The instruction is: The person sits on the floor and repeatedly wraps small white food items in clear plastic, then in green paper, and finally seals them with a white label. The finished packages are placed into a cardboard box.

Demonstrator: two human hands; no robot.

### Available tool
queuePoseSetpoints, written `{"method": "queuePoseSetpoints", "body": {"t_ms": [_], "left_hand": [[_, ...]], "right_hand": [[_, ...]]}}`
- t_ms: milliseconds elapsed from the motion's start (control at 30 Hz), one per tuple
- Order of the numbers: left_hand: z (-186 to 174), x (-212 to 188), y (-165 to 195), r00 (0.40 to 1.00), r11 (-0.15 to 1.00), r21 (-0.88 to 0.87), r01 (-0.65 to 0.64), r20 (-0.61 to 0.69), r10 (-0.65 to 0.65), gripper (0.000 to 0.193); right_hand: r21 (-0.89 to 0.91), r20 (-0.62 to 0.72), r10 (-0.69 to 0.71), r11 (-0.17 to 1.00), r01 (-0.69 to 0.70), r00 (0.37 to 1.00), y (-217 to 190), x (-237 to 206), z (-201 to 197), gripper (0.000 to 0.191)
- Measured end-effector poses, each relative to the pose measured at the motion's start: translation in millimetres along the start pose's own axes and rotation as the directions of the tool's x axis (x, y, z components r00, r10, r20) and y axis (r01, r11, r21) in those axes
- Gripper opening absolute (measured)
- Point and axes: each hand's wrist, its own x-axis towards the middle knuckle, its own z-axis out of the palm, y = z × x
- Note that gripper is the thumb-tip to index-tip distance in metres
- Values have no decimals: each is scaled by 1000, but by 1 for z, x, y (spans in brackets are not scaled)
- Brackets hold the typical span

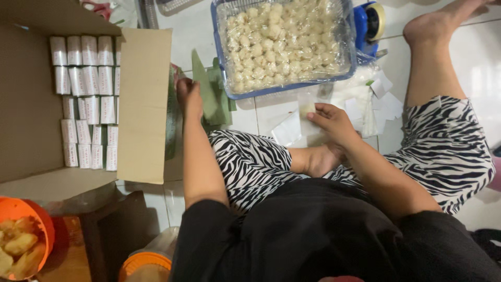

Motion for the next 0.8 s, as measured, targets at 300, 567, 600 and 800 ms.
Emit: {"method": "queuePoseSetpoints", "body": {"t_ms": [300, 567, 600, 800], "left_hand": [[134, -159, 52, 708, 478, -626, 616, 706, 14, 33], [175, -216, 85, 688, 379, -631, 677, 726, -18, 34], [180, -220, 87, 696, 464, -610, 642, 718, -21, 33], [193, -231, 95, 732, 694, -515, 503, 681, -25, 33]], "right_hand": [[149, 189, -225, 969, 198, 956, -96, -34, 22, 44], [-59, -8, -335, 941, 334, 942, -61, -45, -9, 37], [-100, -30, -333, 939, 329, 942, -55, -45, -14, 37], [71, -12, -270, 960, 270, 963, -37, -44, -36, 37]]}}
